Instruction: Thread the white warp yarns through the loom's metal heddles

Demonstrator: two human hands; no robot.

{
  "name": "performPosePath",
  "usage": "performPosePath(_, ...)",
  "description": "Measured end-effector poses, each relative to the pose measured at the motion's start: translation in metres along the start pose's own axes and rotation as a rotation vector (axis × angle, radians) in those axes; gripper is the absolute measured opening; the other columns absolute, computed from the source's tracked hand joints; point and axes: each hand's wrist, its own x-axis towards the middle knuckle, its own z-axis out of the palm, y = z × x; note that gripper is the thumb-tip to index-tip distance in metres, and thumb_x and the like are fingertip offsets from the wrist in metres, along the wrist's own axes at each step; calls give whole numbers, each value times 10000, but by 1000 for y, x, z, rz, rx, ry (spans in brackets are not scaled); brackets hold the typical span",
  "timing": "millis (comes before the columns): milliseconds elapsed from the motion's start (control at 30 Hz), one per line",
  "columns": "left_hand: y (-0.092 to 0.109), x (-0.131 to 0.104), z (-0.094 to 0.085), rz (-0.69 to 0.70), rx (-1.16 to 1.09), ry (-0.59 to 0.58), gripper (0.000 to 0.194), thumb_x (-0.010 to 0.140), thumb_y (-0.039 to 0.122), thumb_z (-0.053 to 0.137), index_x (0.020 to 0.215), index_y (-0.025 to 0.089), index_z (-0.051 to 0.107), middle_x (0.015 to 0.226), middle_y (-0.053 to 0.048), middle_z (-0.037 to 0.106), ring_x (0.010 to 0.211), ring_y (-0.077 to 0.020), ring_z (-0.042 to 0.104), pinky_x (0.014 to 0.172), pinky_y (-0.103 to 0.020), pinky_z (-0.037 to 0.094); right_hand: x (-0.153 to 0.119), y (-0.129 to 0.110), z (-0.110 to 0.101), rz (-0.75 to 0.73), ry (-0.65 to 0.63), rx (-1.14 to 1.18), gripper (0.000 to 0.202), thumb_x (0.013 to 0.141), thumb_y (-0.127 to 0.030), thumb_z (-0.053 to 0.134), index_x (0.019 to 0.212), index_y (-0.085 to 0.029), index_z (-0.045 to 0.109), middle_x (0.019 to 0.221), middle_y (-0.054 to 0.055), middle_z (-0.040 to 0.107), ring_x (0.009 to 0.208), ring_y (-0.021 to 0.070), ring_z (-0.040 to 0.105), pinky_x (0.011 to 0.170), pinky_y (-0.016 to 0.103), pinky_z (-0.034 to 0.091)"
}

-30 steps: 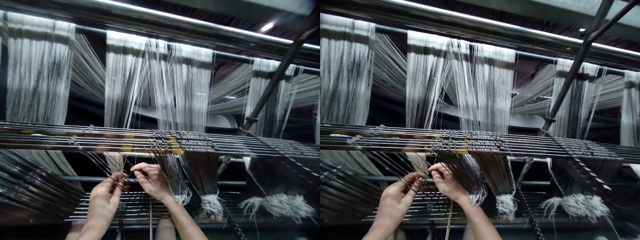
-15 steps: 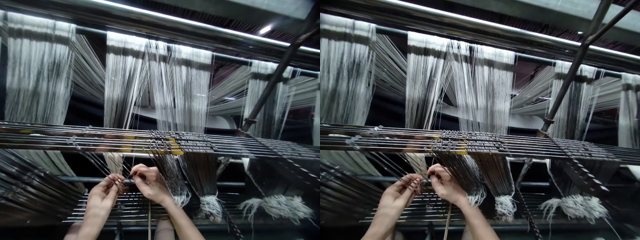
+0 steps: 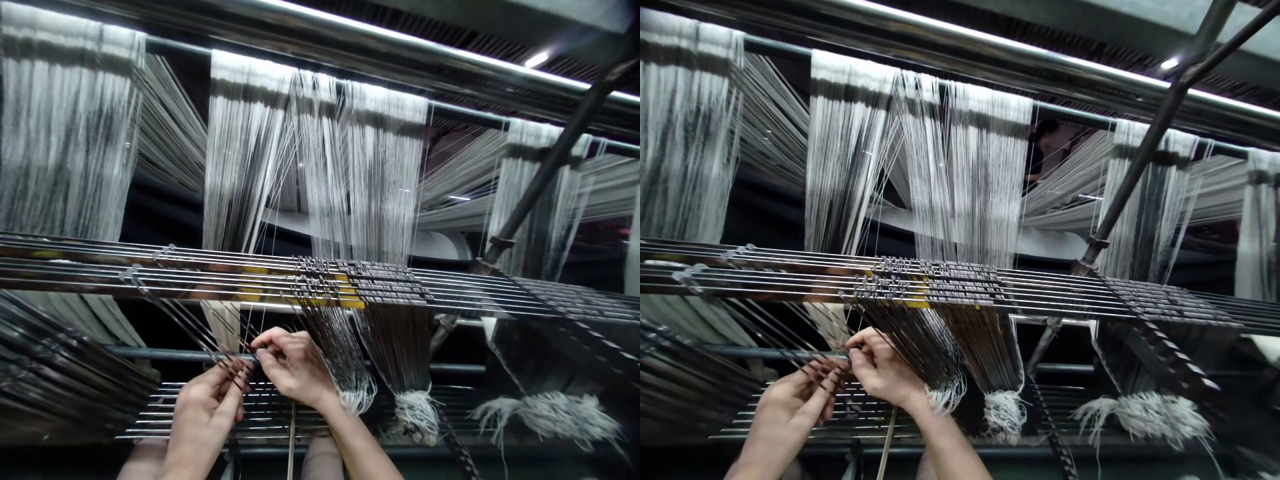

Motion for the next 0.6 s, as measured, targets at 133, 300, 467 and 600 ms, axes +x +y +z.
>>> performPosePath(133,6,-5,0,279,149,132,269,662,400,594,755,180,716,639,-59,699,651,-214,665,560,-257,536,5,-5,2,32,-48,-51,108,784,-171,491,843,-133,573,596,0,581,539,120,548,550,221,422)
performPosePath(300,-7,2,-7,-119,-86,-61,483,744,470,523,1096,146,588,448,11,604,285,-95,427,291,-189,309,-1,1,3,-123,27,67,147,787,-136,450,841,-141,586,854,65,666,658,111,596,613,199,457)
performPosePath(467,-1,-1,-5,-121,-90,-104,485,753,495,501,990,84,602,486,-5,603,336,-86,450,343,-185,365,-1,3,3,-123,30,81,167,764,-139,469,837,-125,618,771,56,665,537,90,556,529,187,434)
performPosePath(600,8,-11,-3,311,261,117,329,754,403,513,860,141,681,732,-73,719,657,-178,664,627,-228,519,4,-3,3,-67,-57,-14,98,719,-131,495,774,-157,572,690,3,596,566,112,571,576,218,427)
